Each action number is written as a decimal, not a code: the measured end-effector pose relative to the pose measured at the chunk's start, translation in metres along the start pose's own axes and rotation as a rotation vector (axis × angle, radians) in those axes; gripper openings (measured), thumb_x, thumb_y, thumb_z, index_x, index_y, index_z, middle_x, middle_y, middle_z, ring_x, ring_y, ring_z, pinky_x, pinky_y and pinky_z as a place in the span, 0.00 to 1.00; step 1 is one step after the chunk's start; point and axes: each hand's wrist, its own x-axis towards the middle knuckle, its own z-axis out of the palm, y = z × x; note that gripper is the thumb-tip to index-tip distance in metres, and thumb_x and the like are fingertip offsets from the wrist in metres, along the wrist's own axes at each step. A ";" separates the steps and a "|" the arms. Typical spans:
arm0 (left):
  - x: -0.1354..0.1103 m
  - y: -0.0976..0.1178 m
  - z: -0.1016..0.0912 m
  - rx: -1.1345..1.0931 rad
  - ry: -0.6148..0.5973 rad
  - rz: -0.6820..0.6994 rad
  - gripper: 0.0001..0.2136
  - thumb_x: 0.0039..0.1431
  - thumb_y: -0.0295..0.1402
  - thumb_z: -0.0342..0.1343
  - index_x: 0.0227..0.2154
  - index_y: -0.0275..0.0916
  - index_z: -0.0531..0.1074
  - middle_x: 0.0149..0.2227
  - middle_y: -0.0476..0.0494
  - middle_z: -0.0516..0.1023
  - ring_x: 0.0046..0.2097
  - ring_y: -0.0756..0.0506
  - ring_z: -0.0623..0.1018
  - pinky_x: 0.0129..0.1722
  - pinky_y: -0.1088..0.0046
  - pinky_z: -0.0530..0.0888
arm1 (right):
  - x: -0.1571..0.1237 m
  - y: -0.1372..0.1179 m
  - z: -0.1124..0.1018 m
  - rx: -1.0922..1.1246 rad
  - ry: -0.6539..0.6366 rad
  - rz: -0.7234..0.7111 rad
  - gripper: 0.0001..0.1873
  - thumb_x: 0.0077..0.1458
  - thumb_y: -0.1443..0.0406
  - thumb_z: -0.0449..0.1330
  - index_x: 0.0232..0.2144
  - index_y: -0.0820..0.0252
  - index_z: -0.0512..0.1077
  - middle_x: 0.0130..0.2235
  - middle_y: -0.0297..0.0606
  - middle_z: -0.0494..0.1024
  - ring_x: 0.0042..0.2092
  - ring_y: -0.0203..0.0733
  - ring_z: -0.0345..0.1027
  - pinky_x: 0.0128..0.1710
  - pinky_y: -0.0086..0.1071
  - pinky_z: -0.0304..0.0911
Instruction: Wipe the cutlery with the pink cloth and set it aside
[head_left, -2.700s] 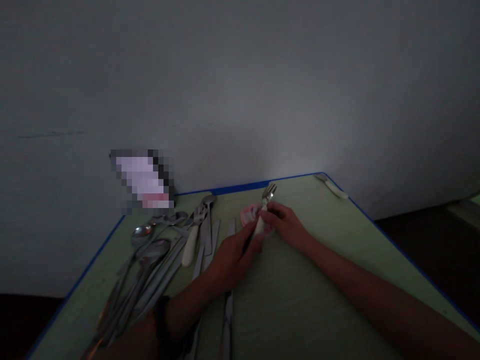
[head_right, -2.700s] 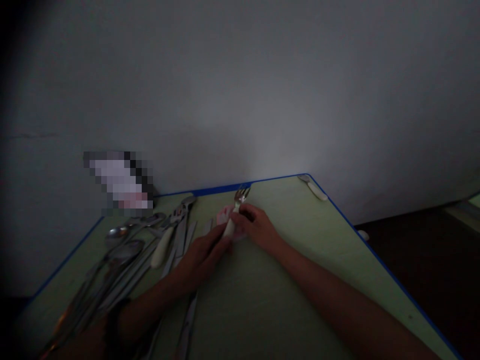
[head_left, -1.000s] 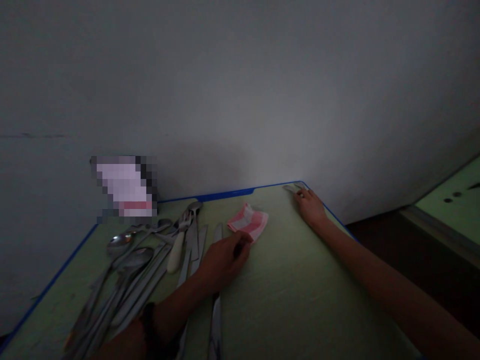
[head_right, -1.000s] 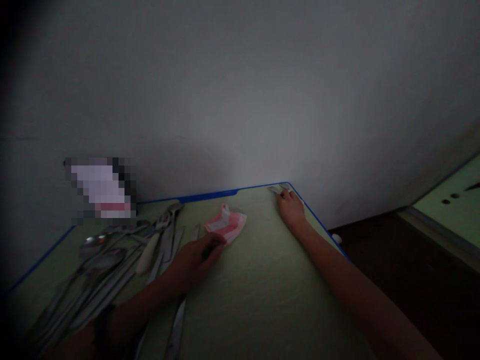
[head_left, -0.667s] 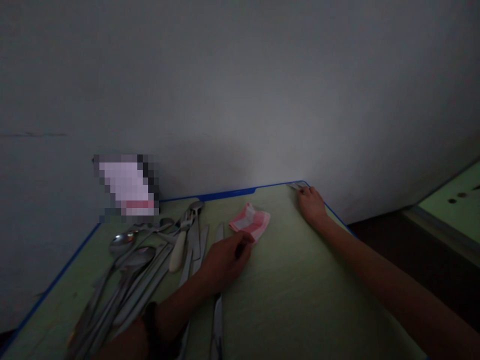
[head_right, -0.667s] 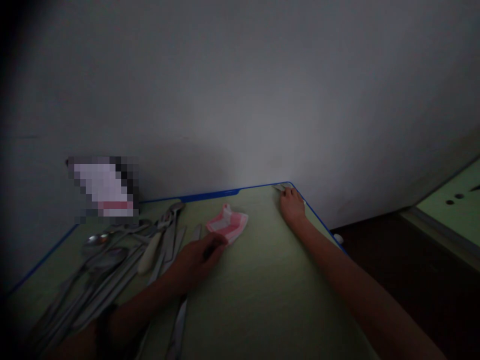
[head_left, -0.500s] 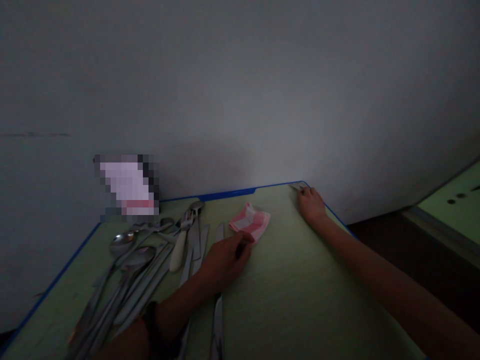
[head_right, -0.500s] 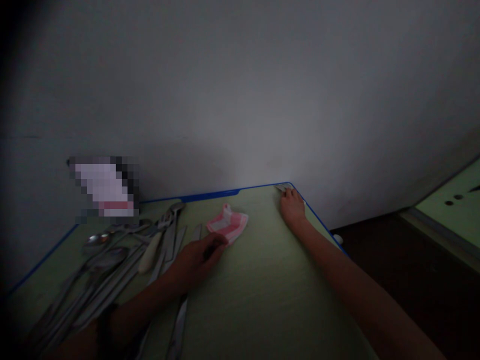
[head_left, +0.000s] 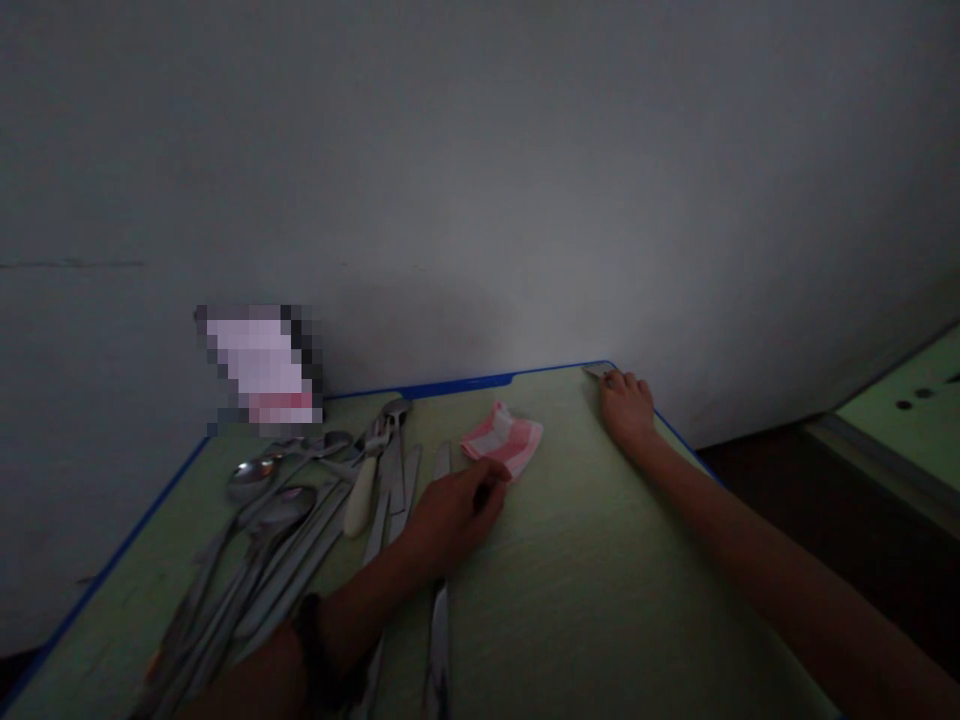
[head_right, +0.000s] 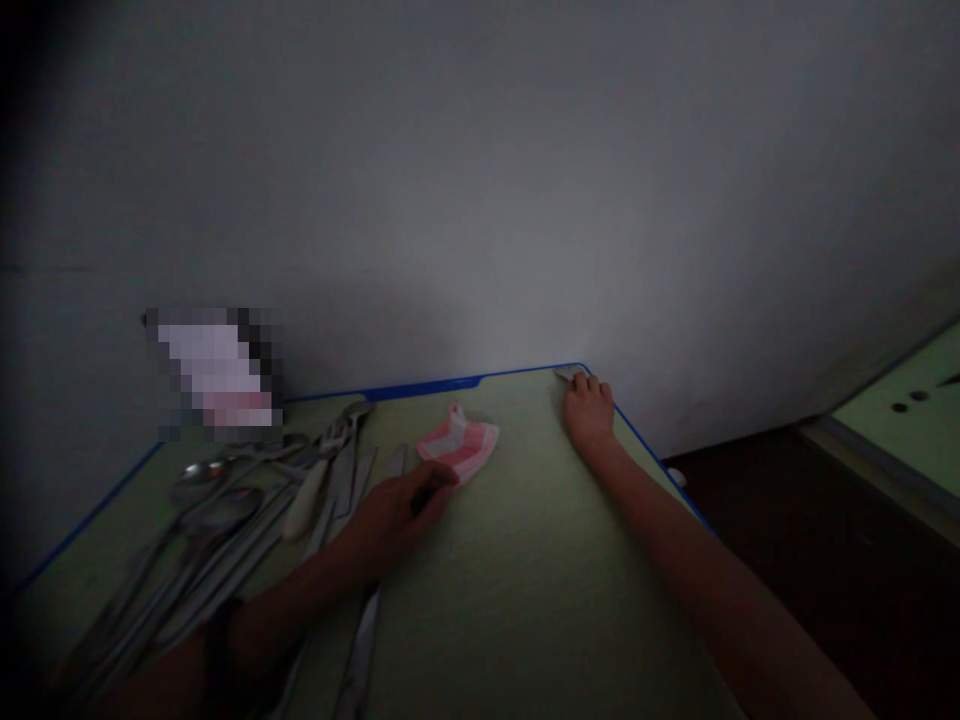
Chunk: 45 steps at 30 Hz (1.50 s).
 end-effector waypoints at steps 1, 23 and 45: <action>0.000 0.000 0.001 -0.002 -0.001 -0.001 0.09 0.61 0.36 0.44 0.40 0.41 0.67 0.34 0.46 0.79 0.35 0.46 0.77 0.33 0.72 0.69 | -0.002 -0.001 0.000 0.021 0.006 -0.005 0.19 0.59 0.71 0.43 0.46 0.65 0.70 0.49 0.53 0.69 0.48 0.52 0.59 0.44 0.42 0.53; -0.008 -0.042 -0.108 0.791 -0.178 -0.554 0.23 0.53 0.47 0.46 0.39 0.34 0.74 0.41 0.27 0.77 0.42 0.31 0.76 0.38 0.55 0.71 | -0.038 -0.139 -0.045 1.129 0.020 -0.202 0.04 0.51 0.66 0.52 0.32 0.59 0.64 0.30 0.36 0.69 0.30 0.38 0.61 0.30 0.31 0.59; -0.018 0.012 -0.049 0.338 -0.254 -0.147 0.16 0.62 0.38 0.39 0.26 0.38 0.67 0.23 0.44 0.72 0.25 0.47 0.72 0.26 0.72 0.64 | -0.008 -0.115 -0.029 2.386 -0.330 0.431 0.11 0.50 0.59 0.59 0.33 0.61 0.69 0.24 0.33 0.74 0.21 0.32 0.64 0.19 0.26 0.61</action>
